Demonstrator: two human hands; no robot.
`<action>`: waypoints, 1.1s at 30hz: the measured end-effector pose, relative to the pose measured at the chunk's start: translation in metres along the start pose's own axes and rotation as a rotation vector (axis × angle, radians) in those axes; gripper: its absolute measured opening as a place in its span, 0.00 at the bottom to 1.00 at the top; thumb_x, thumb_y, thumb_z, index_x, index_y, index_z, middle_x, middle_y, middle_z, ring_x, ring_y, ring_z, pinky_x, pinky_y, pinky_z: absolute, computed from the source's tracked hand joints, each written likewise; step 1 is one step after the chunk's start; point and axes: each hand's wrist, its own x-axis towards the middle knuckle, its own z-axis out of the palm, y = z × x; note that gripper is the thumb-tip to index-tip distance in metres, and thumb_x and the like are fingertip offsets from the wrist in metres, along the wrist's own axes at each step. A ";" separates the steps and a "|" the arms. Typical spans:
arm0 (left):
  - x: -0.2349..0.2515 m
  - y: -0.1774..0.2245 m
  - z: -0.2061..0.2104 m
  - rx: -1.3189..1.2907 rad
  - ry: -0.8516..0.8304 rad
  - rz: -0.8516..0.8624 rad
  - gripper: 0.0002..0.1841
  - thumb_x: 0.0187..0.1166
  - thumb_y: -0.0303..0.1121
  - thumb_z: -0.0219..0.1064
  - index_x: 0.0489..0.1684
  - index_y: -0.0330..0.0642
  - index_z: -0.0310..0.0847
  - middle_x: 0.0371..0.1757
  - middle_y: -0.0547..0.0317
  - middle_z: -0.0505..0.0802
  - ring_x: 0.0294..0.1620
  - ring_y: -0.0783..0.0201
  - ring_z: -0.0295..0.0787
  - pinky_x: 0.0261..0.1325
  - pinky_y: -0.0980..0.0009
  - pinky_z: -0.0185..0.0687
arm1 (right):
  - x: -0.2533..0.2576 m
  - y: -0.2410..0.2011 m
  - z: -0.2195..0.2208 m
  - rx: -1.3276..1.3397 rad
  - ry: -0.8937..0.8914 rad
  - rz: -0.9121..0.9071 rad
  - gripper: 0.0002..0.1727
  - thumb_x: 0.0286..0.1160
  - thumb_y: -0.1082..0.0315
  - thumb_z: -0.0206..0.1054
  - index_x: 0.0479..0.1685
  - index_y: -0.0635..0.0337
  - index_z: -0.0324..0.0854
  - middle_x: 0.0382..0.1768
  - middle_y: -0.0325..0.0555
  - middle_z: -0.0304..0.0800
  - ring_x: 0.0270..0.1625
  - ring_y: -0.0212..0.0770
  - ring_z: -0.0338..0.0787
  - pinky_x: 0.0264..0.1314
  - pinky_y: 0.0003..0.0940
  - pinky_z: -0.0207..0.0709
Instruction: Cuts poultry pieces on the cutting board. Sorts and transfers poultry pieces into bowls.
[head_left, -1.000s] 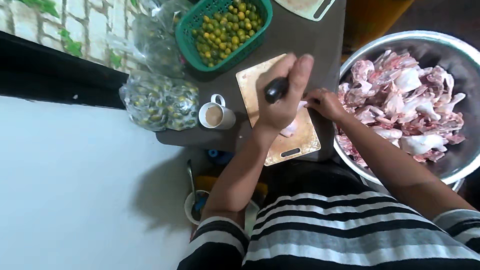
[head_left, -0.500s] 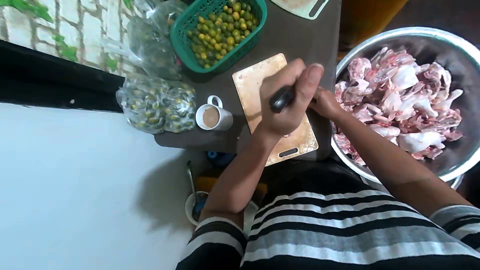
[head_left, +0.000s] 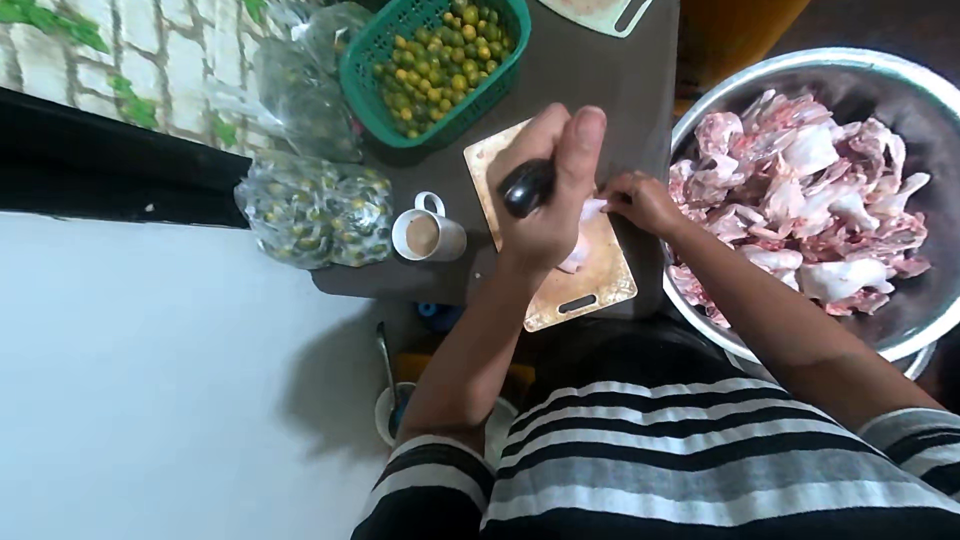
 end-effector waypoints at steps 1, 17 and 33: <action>0.001 0.009 0.000 -0.010 -0.005 0.007 0.19 0.91 0.41 0.59 0.20 0.56 0.66 0.10 0.76 0.65 0.11 0.77 0.62 0.18 0.76 0.63 | 0.001 0.000 -0.001 0.002 -0.003 -0.002 0.11 0.75 0.66 0.75 0.52 0.58 0.92 0.58 0.53 0.92 0.66 0.57 0.87 0.73 0.57 0.77; -0.034 -0.009 -0.014 0.127 0.015 -0.073 0.19 0.91 0.43 0.59 0.21 0.54 0.68 0.13 0.76 0.69 0.14 0.79 0.66 0.20 0.78 0.67 | 0.000 0.000 0.000 -0.035 0.005 -0.023 0.11 0.76 0.66 0.75 0.51 0.60 0.92 0.57 0.54 0.93 0.65 0.59 0.87 0.72 0.58 0.76; -0.008 0.038 0.000 -0.067 -0.089 0.128 0.21 0.92 0.44 0.57 0.19 0.53 0.67 0.10 0.72 0.67 0.12 0.76 0.64 0.20 0.75 0.66 | -0.009 0.002 -0.011 0.074 0.044 0.078 0.15 0.75 0.69 0.75 0.59 0.62 0.88 0.50 0.55 0.95 0.53 0.51 0.93 0.66 0.54 0.82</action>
